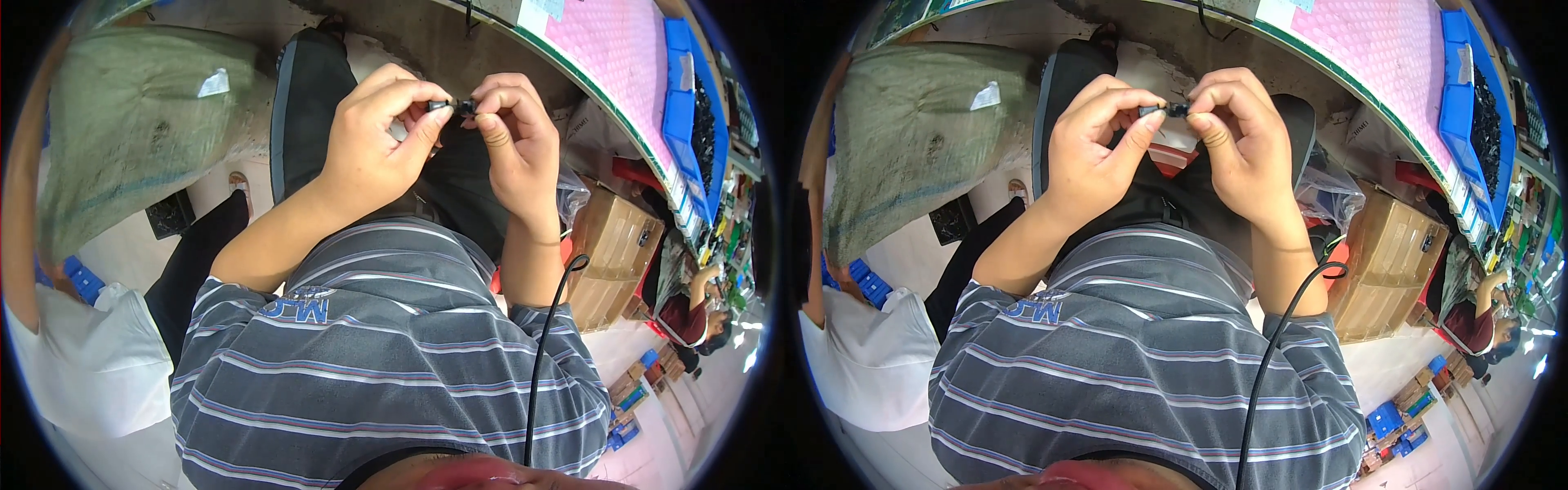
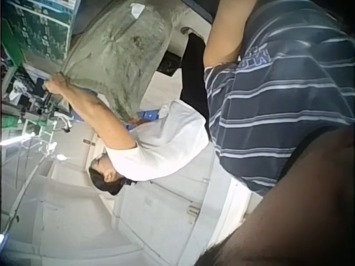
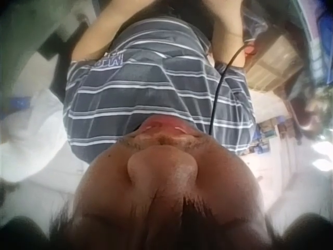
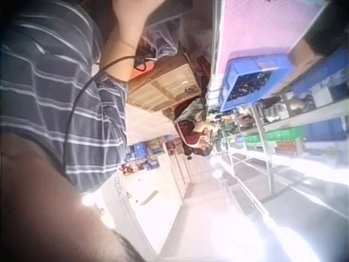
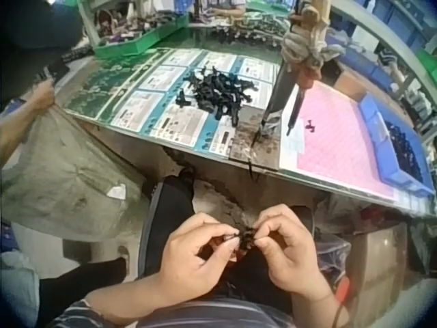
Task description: The person assembles small plastic components by hand at an industrial workstation, taking parts from bins and joining them on a work surface.
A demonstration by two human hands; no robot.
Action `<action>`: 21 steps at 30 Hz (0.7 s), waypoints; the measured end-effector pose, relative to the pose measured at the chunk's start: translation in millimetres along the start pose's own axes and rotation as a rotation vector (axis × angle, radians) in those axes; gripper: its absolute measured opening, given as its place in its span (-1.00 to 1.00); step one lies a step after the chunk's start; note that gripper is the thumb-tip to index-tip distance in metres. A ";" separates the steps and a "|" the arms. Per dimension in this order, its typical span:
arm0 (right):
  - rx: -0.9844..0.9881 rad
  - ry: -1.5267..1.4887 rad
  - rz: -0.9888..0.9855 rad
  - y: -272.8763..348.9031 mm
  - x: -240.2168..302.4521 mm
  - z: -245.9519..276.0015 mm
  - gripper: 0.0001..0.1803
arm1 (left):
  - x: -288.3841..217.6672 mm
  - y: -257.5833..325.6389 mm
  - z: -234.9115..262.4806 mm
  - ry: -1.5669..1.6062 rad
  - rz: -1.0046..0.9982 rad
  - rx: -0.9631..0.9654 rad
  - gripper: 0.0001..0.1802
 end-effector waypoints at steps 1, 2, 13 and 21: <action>-0.001 -0.001 0.001 0.8 0.6 -1.0 -0.90 | 2.6 0.6 0.7 0.087 0.064 -0.025 -0.90; -0.041 -0.197 -0.041 1.8 -0.2 -0.3 -0.90 | 2.6 0.4 0.8 0.088 0.062 -0.025 -0.90; -0.074 -0.467 -0.152 4.5 6.9 0.2 -0.90 | -4.7 -0.4 -0.6 0.067 0.047 -0.025 -0.90; -0.086 -0.521 -0.167 7.7 6.2 3.5 -0.81 | -4.5 -0.6 -2.4 0.034 0.039 -0.017 -0.89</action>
Point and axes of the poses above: each hand's wrist, its own y-axis away from the middle knuckle, its own z-axis out of the back of the hand, x = y × z, the point moved 3 cm from there along -y, towards the middle knuckle, and after that the axes turned 5 degrees about z, right-handed, at the moved point
